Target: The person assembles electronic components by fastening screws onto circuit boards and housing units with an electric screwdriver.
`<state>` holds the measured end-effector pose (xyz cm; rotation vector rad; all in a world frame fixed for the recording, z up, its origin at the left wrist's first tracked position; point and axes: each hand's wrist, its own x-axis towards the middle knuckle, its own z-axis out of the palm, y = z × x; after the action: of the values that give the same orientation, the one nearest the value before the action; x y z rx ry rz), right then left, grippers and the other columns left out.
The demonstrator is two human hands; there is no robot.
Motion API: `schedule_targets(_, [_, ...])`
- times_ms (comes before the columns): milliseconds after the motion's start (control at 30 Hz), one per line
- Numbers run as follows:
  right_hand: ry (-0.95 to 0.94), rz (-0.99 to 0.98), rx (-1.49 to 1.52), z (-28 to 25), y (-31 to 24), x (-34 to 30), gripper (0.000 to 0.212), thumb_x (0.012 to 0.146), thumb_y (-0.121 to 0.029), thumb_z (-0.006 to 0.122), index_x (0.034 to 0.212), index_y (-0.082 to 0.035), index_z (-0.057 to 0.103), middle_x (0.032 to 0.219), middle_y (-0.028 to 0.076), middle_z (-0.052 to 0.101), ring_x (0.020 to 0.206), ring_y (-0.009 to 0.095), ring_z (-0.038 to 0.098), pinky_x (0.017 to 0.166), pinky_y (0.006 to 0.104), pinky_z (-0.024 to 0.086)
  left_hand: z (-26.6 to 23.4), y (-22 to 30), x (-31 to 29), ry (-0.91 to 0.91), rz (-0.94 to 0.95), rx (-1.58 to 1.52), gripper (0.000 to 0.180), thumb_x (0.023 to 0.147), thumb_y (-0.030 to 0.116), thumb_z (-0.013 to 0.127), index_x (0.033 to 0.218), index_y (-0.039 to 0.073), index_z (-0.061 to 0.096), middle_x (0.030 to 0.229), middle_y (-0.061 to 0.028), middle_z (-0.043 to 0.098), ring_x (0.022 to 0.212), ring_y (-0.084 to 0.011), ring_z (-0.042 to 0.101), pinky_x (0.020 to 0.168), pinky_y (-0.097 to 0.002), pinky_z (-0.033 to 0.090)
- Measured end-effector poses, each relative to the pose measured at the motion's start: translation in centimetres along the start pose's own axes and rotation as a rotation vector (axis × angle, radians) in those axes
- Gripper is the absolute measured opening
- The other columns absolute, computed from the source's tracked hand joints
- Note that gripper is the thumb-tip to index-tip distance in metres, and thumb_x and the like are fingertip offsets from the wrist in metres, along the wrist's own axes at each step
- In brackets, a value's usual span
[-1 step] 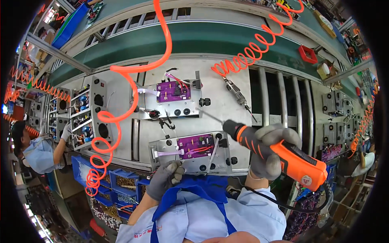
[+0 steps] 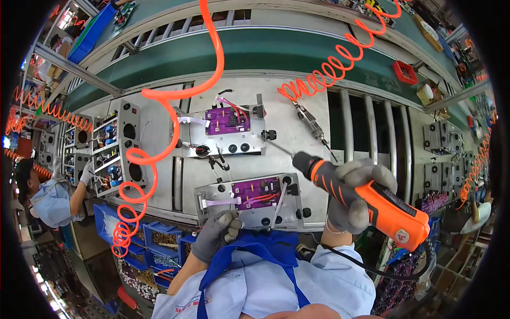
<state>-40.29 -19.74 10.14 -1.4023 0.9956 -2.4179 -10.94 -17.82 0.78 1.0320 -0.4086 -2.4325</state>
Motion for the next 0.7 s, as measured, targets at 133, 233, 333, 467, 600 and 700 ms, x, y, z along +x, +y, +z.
schedule_targets(133, [-0.088,0.133,-0.071,1.5,5.4,2.1,0.059,0.073,-0.024,0.07,0.12,0.002,0.046,0.083,0.013,0.063,0.076,0.024,0.063,0.072,0.0349,0.051,0.9,1.0,1.5,0.016,0.028,0.006,0.034,0.093,0.032,0.056,0.106,0.002,0.053,0.077,-0.0023,0.055,0.058,-0.0074,0.044,0.051,-0.0199,0.034])
schedule_targets(233, [-0.294,0.152,-0.269,3.7,9.9,4.2,0.048,0.074,0.0,0.059,0.12,0.002,0.046,0.087,0.012,0.065,0.082,0.022,0.063,0.083,0.0366,0.049,1.4,1.7,2.3,0.008,0.038,-0.035,0.033,0.092,0.032,0.056,0.105,0.002,0.054,0.077,-0.0024,0.056,0.058,-0.0074,0.045,0.051,-0.0199,0.035])
schedule_targets(333, [-0.289,0.342,-0.106,6.2,11.6,5.1,0.047,0.073,0.005,0.056,0.119,0.002,0.047,0.086,0.011,0.066,0.082,0.02,0.063,0.084,0.0355,0.049,1.2,2.0,2.9,0.059,0.026,-0.045,0.034,0.092,0.033,0.058,0.106,0.002,0.054,0.078,-0.0022,0.058,0.058,-0.0071,0.046,0.051,-0.0198,0.036])
schedule_targets(467, [-0.382,0.315,-0.188,7.3,13.1,5.4,0.045,0.075,0.003,0.059,0.119,0.003,0.048,0.087,0.009,0.066,0.083,0.018,0.063,0.083,0.0341,0.049,1.0,2.6,3.3,0.132,0.002,-0.076,0.036,0.09,0.035,0.059,0.106,0.002,0.054,0.077,-0.0021,0.057,0.058,-0.0069,0.045,0.051,-0.0188,0.036])
schedule_targets(600, [-0.351,0.177,-0.291,6.4,15.0,5.0,0.045,0.073,0.005,0.06,0.117,0.004,0.047,0.082,0.009,0.064,0.077,0.016,0.062,0.078,0.0309,0.049,0.5,4.0,4.4,0.042,0.019,-0.099,0.035,0.088,0.035,0.061,0.101,0.003,0.053,0.073,-0.001,0.051,0.059,-0.0068,0.044,0.052,-0.0196,0.036])
schedule_targets(700, [-0.16,0.236,-0.015,6.8,11.6,5.1,0.046,0.076,0.004,0.058,0.12,0.006,0.045,0.087,0.012,0.065,0.077,0.021,0.063,0.078,0.0339,0.05,0.6,4.1,3.5,0.032,0.066,-0.127,0.03,0.088,0.03,0.06,0.102,0.004,0.053,0.076,-0.0017,0.053,0.063,-0.0072,0.047,0.054,-0.0195,0.037])
